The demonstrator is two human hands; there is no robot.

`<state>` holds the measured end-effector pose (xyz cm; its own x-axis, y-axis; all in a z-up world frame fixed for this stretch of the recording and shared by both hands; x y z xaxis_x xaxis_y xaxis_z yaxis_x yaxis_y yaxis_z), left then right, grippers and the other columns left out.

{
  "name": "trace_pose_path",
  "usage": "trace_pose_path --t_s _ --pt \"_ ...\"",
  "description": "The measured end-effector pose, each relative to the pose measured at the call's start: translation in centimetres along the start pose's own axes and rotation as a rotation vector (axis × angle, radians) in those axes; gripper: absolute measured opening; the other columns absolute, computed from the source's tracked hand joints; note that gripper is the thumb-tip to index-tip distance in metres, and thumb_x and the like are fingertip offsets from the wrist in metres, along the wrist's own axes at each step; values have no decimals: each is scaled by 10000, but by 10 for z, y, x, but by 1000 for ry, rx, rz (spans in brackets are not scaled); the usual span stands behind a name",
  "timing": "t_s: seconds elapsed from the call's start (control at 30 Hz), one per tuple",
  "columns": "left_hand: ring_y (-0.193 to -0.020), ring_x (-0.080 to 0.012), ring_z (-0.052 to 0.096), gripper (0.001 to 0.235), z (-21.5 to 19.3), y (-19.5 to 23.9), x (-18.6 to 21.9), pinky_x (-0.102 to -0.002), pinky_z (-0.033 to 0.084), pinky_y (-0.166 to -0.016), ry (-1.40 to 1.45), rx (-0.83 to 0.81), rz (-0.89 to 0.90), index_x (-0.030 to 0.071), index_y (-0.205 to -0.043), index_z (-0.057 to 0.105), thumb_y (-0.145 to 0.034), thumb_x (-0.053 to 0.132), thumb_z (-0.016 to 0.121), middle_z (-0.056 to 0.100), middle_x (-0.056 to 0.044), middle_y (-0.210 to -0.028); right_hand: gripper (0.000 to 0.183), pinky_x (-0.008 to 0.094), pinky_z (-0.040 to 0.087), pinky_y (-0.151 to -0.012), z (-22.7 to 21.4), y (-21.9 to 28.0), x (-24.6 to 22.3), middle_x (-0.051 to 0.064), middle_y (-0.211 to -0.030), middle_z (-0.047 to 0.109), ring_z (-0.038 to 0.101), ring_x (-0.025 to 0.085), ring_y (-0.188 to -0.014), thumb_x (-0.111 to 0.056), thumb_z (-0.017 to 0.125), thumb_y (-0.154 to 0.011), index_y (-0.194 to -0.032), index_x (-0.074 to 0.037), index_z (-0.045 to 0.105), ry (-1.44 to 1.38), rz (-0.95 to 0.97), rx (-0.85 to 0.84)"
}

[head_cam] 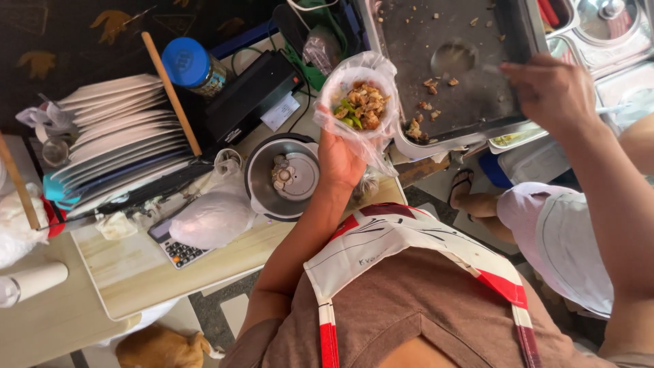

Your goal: Scooping cooked food from a large tray into individual plastic bags and tying them for service.

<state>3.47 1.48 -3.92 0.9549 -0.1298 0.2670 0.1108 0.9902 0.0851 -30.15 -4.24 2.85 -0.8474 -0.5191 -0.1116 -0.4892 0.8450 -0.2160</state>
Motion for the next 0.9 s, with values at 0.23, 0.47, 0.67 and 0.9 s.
trace_pose_path --t_s 0.23,0.47,0.67,0.9 --pt "-1335 -391 493 776 -1 -3 -3 -632 521 -1023 9 24 1 149 -1499 458 -934 633 678 491 -187 -1453 352 313 431 -449 -4 9 -40 -88 -892 691 545 132 -568 -21 727 -998 -1211 -278 837 -58 -96 -157" --pt "-1328 -376 514 766 -1 -7 -8 -644 519 -1015 21 -29 -9 118 -1503 467 -962 616 681 520 -185 -1446 269 298 498 -674 10 -8 -15 1 -846 828 641 143 -580 -217 764 -887 -1132 -293 846 -271 251 -653" --pt "-1319 -367 520 768 -4 -11 -11 -610 507 -1047 30 -28 -8 101 -1499 471 -971 623 667 535 -188 -1431 277 290 475 -698 13 -4 0 74 -855 823 631 152 -728 -123 809 -879 -1152 -142 848 -529 412 -656" --pt "-1284 -333 541 729 -5 -14 -7 -548 482 -1075 -30 -20 -20 90 -1451 524 -988 645 619 586 -170 -1384 287 247 388 -665 -37 -19 1 28 -896 732 496 88 -702 -126 803 -955 -1241 -103 793 -522 224 -333"
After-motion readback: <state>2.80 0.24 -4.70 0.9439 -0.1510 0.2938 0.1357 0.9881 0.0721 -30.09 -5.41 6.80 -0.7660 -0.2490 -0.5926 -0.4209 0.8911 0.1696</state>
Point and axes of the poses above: each hand's wrist, its own y-axis away from the middle knuckle, its own z-axis out of the palm, x = y × z, the point moved 4 cm from there along -y, towards the middle knuckle
